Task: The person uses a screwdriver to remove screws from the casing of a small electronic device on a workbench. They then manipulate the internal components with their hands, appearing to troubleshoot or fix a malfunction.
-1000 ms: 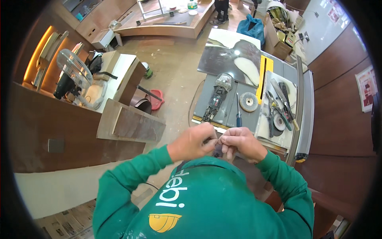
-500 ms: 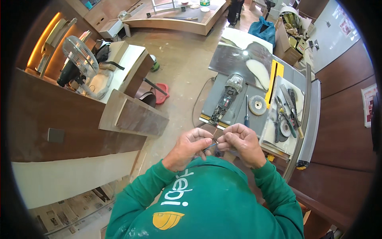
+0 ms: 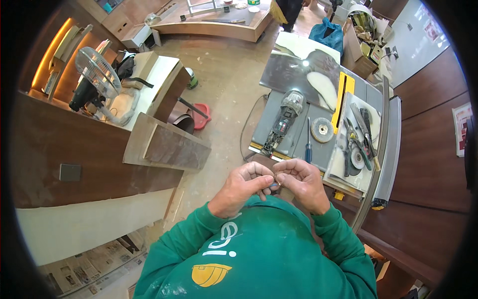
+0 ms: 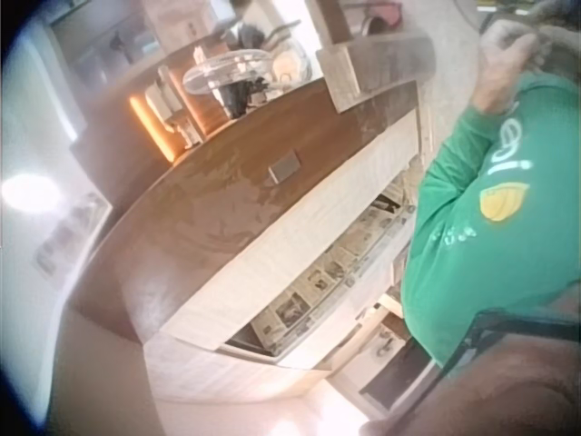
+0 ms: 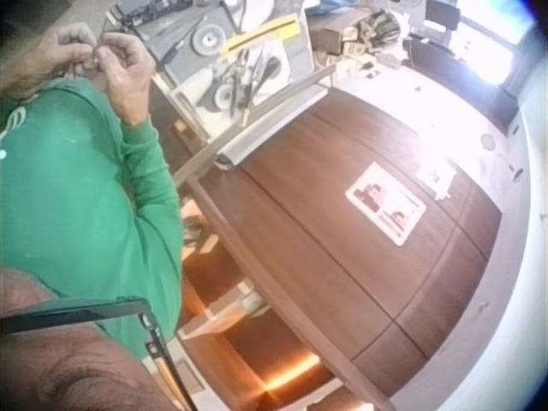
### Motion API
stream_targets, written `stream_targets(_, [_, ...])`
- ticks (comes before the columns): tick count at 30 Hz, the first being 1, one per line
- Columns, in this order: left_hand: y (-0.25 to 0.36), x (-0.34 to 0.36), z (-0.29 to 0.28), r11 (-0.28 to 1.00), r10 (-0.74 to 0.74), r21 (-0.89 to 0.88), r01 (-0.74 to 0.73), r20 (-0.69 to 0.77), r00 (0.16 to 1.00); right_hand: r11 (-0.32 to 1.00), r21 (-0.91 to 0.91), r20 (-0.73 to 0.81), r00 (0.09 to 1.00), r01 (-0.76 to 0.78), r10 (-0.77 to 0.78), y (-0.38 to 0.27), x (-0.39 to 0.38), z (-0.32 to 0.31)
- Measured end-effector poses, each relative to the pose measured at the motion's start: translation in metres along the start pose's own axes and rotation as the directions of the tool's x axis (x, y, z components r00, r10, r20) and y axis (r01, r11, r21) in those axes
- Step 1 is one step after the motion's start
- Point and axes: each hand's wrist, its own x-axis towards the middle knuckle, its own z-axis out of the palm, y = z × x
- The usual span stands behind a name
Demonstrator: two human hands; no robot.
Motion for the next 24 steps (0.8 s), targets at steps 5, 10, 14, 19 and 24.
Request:
stream_targets(5, [0.021, -0.003, 0.007, 0.996, -0.017, 0.089, 0.012, 0.054, 0.998, 0.994, -0.072, 0.016, 0.997, 0.077, -0.076, -0.007, -0.007, -0.002])
stream_targets(10, [0.026, -0.002, 0.008, 0.993, 0.005, 0.119, -0.014, 0.082, 0.997, 0.989, -0.129, 0.039, 0.997, 0.074, -0.069, -0.017, -0.009, -0.004])
stream_targets(14, [0.032, -0.001, 0.008, 0.988, -0.015, 0.157, 0.0, 0.094, 0.995, 0.973, -0.164, 0.037, 0.987, 0.161, -0.157, -0.016, -0.008, -0.004])
stream_targets(19, [0.029, 0.003, 0.004, 0.992, -0.113, -0.036, 0.121, 0.172, 0.979, 0.881, -0.285, 0.081, 0.925, 0.379, -0.371, -0.006, 0.003, -0.011])
stream_targets(24, [0.025, 0.0, 0.004, 0.983, -0.103, -0.131, 0.131, 0.195, 0.975, 0.854, -0.326, 0.16, 0.914, 0.406, -0.373, -0.025, 0.001, -0.008])
